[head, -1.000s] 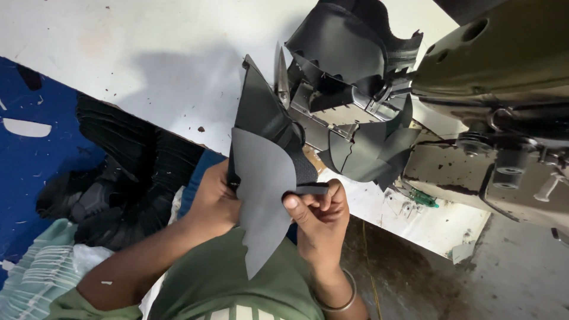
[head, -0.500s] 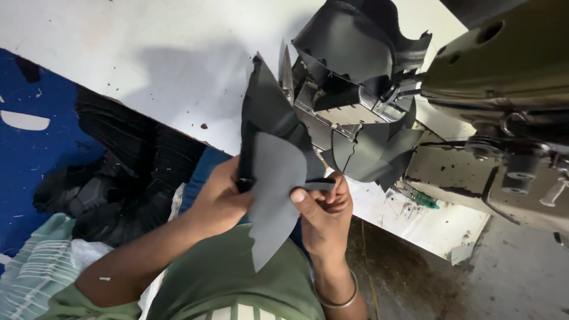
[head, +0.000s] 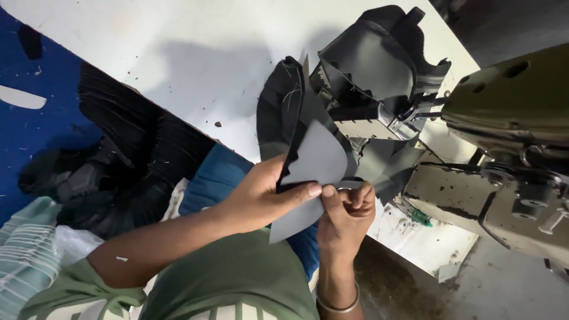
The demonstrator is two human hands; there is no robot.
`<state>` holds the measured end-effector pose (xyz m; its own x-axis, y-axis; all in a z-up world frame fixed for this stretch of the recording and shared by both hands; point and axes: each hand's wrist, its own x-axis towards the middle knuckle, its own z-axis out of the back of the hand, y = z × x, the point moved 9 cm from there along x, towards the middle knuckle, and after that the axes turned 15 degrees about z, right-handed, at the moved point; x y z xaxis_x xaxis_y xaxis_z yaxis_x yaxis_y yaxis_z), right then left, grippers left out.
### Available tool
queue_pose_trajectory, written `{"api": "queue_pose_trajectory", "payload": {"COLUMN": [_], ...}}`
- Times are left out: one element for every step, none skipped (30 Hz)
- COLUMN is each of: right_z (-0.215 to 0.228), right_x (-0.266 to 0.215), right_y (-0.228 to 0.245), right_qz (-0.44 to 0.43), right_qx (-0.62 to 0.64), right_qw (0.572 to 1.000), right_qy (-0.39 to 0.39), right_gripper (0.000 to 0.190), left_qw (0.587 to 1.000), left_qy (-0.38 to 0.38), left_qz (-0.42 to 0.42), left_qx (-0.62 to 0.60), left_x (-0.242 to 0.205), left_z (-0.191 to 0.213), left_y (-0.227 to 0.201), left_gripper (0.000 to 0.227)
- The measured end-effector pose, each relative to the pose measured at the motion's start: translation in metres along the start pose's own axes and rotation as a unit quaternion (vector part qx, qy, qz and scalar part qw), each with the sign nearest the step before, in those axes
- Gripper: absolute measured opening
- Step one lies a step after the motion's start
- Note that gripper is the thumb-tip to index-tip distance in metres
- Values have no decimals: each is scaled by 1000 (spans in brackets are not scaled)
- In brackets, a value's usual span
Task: The person sews black shoe parts using a sewing machine, then cuts the thread with scissors. They repeat this process multiple times, handling the shoe parts and scissors throughout.
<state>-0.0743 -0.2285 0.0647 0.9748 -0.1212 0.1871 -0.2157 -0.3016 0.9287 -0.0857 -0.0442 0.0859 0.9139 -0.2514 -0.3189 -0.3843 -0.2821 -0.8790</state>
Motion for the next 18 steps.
{"api": "queue_pose_trajectory", "payload": {"right_z": [-1,-3,-4,-4,-3,-3,-9,-16,-24,-27,-32,-36,-20,-20,-19,-21,-27,-33], "right_x": [0,0,0,0,-1,-1,2,5,8,17,21,25,30,25,17,19,18,16], "right_y": [0,-1,-1,-2,-4,-6,-1,2,5,11,9,8,5,-9,-20,-18,-17,-16], "right_qz": [1,-1,-3,-3,-8,-13,-12,-19,-23,-20,-68,-115,-114,-193,-266,-265,-268,-270], "right_qx": [0,-14,-29,-30,-36,-42,-44,-28,-12,-13,-12,-11,-12,12,36,36,3,-30], "right_qw": [1000,1000,1000,999,999,999,999,999,1000,1000,998,993,993,975,942,943,933,919], "right_qy": [0,6,12,10,4,-3,-5,0,5,2,14,25,21,111,199,196,241,285], "right_gripper": [46,47,48,48,48,47,47,46,45,45,46,50,50,46,45,45,50,55], "left_qw": [1000,1000,1000,1000,1000,998,998,998,996,997,998,999,999,999,999,999,998,996], "left_qy": [1,-5,-10,-8,-22,-37,-35,-42,-48,-44,-32,-19,-16,-9,-2,2,1,0], "left_qz": [0,0,1,1,4,7,7,10,11,10,11,12,13,5,-4,-3,0,4], "left_qx": [0,-3,-7,-7,18,43,43,55,68,70,49,29,30,38,46,47,69,91], "left_x": [0,1,2,1,1,1,-1,-3,-4,-4,-6,-8,-9,-11,-12,-13,-14,-15], "left_z": [0,2,3,3,5,7,8,9,10,11,10,10,11,11,12,14,15,17], "left_y": [0,1,2,2,2,1,1,0,-2,-4,-5,-6,-6,-7,-9,-9,-8,-8], "left_gripper": [33,32,31,31,31,32,32,31,30,30,29,29,29,29,28,28,27,27]}}
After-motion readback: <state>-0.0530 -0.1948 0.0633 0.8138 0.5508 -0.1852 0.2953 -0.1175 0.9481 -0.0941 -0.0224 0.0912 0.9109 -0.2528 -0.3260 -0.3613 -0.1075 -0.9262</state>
